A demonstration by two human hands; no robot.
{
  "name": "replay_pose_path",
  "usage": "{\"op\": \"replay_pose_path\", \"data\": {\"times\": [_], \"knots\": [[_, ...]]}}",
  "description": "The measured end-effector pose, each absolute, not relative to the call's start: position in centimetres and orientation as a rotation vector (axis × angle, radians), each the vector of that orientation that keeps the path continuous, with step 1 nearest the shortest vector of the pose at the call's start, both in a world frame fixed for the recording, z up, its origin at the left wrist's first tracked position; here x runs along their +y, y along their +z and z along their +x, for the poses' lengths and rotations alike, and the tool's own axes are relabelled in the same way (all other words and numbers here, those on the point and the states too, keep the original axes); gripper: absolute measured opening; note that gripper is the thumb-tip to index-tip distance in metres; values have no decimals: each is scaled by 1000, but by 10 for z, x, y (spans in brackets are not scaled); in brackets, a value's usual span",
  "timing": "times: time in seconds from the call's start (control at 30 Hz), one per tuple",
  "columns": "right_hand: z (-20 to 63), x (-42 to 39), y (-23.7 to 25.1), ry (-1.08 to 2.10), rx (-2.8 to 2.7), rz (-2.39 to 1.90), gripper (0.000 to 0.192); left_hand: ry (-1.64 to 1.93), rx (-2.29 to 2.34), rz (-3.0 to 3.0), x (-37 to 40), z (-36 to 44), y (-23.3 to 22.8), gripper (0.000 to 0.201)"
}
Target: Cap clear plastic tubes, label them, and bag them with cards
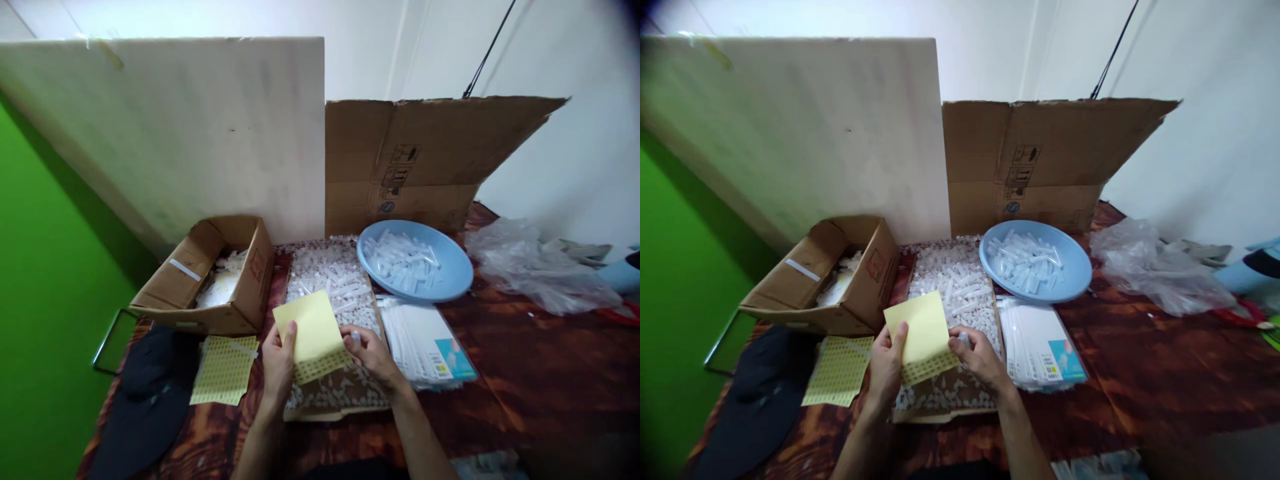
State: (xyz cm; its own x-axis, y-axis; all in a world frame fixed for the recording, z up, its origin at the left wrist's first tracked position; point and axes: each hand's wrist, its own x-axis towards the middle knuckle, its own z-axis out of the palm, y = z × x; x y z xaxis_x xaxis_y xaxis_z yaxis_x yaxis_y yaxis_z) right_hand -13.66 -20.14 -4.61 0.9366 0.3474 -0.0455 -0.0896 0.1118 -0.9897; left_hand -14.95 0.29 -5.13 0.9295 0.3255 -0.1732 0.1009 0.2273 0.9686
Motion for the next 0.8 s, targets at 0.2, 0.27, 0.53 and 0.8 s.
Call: {"op": "replay_pose_path", "data": {"times": [0.2,0.27,0.53,0.8], "knots": [[-141,-191,-47,325,-231,-1493,30,279,420,1438,3,-147,-55,49],[-142,-187,-53,291,-167,-1469,29,253,388,1438,4,-147,-55,51],[-138,-184,-67,93,86,-1187,33,-69,168,1424,2,-145,-46,49],[-145,-155,-69,177,196,-997,38,-37,181,1441,-23,-149,-50,38]]}}
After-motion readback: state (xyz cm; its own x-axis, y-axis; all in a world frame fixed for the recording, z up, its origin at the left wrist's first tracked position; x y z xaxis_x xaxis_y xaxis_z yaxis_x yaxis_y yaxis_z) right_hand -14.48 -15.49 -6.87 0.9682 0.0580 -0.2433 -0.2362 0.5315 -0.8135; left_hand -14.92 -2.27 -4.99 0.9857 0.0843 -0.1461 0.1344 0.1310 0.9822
